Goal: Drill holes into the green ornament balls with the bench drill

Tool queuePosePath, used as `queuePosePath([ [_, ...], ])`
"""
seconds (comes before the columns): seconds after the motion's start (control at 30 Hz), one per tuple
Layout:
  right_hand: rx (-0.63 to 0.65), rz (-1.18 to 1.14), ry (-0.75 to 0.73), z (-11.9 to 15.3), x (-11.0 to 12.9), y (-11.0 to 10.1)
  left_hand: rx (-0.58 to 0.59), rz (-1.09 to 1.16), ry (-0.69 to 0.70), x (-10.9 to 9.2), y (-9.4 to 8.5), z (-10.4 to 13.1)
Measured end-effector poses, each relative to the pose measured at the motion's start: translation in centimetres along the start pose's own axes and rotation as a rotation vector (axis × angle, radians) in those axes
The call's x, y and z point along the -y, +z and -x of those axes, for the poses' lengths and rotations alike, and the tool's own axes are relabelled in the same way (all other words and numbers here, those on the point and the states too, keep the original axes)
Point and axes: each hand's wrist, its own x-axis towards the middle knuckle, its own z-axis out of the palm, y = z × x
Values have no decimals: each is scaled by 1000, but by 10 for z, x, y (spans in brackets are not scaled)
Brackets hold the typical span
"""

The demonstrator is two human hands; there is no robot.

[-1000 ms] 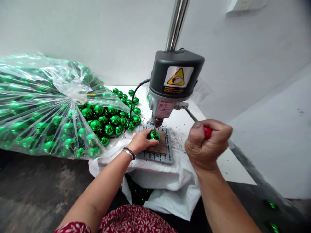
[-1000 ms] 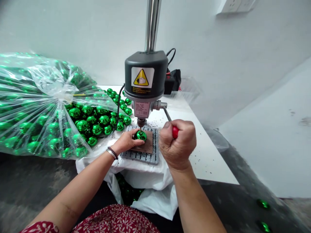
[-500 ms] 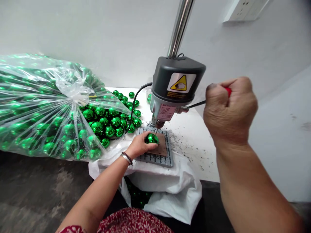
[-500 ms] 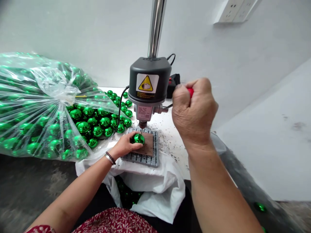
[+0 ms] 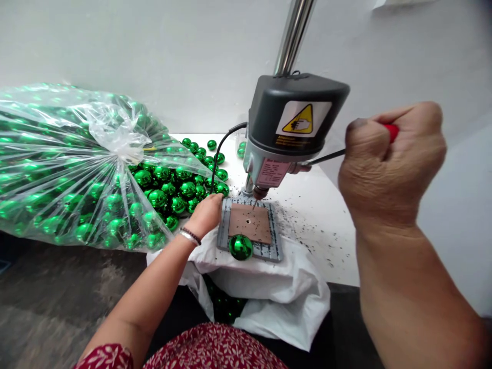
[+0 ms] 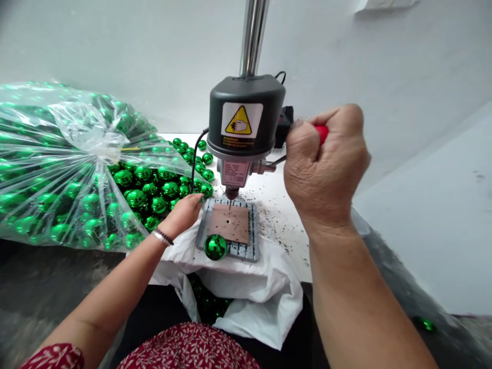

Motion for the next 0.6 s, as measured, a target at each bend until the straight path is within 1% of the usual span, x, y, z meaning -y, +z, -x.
queuePosePath([
  [0.03,13,5,21,0,2,-1,8,-122,-28,-3,0,-7],
  [0.1,38,11,46,0,4,-2,62,-310,-90,-9,1,-18],
  [0.2,59,-10,40,1,5,-3,126,-443,-169,-17,3,-27],
  [0.33,60,-68,12,2,3,-4,143,-479,-187,-20,5,-29],
  [0.47,49,-97,-19,3,0,-3,153,-546,-158,-15,5,-23],
  [0.53,38,-100,-34,3,-1,-3,122,-543,-134,-12,4,-17],
  [0.6,31,-101,-38,3,-2,-2,60,-477,-115,-9,0,-9],
])
